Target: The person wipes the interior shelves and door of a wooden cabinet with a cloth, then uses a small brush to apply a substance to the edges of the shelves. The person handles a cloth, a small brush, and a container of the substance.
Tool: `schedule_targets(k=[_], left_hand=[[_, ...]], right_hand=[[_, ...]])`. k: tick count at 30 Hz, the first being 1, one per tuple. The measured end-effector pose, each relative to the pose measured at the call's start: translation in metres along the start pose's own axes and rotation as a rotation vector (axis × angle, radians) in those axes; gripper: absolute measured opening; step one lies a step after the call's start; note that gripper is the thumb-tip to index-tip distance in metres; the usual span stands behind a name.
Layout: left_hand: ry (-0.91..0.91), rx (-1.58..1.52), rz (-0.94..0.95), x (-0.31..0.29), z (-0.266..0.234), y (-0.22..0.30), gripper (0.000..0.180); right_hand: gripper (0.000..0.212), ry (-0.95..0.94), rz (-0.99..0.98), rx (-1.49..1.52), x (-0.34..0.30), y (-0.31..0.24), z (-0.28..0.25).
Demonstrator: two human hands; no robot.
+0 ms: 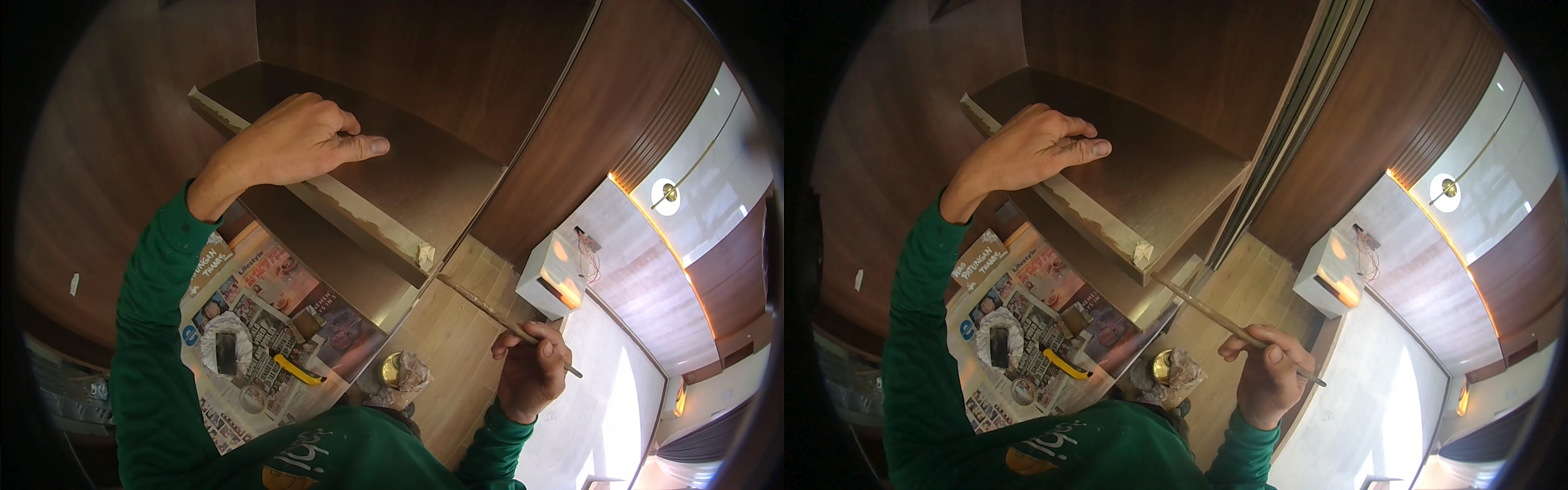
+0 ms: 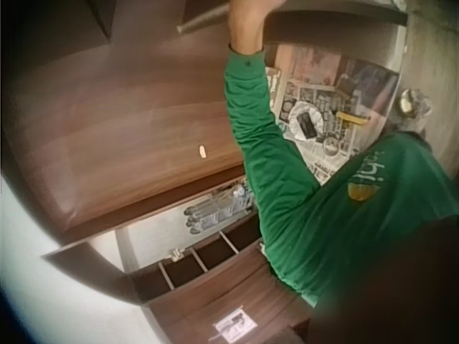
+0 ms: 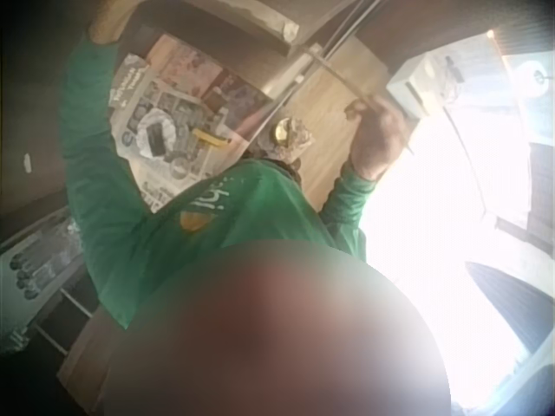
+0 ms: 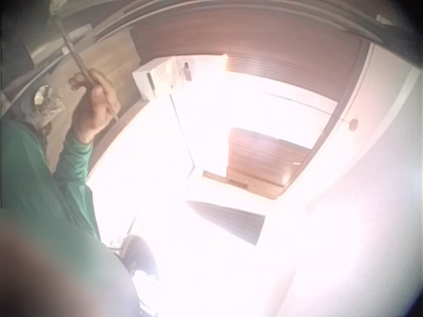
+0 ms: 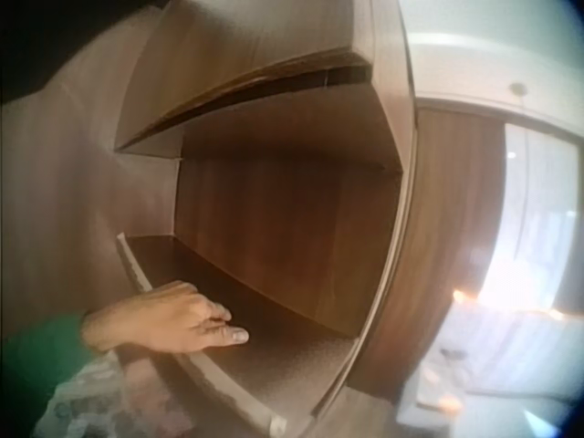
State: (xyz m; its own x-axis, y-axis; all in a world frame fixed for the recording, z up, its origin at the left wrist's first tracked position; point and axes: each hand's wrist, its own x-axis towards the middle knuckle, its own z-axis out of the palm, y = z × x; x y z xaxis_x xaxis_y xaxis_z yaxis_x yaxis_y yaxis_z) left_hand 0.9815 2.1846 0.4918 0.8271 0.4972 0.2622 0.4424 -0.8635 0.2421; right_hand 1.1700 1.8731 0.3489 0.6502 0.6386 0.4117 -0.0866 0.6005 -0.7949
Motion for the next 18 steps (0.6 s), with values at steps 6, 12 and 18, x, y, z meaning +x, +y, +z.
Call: schedule_targets(k=[6, 12, 18], left_hand=[[-0.012, -0.024, 0.000, -0.0005, -0.0009, 0.0008, 0.065], [-0.032, -0.012, 0.002, -0.0008, -0.0023, -0.0005, 0.062], [0.042, -0.056, 0.033, -0.0022, 0.0021, 0.0001, 0.058]], right_hand=[[0.038, -0.038, 0.001, -0.017, 0.0010, 0.0016, 0.0019], [0.038, 0.025, 0.000, -0.026, 0.0081, 0.0038, -0.0017], [0.038, -0.006, 0.004, 0.005, 0.0064, 0.0032, -0.0014]])
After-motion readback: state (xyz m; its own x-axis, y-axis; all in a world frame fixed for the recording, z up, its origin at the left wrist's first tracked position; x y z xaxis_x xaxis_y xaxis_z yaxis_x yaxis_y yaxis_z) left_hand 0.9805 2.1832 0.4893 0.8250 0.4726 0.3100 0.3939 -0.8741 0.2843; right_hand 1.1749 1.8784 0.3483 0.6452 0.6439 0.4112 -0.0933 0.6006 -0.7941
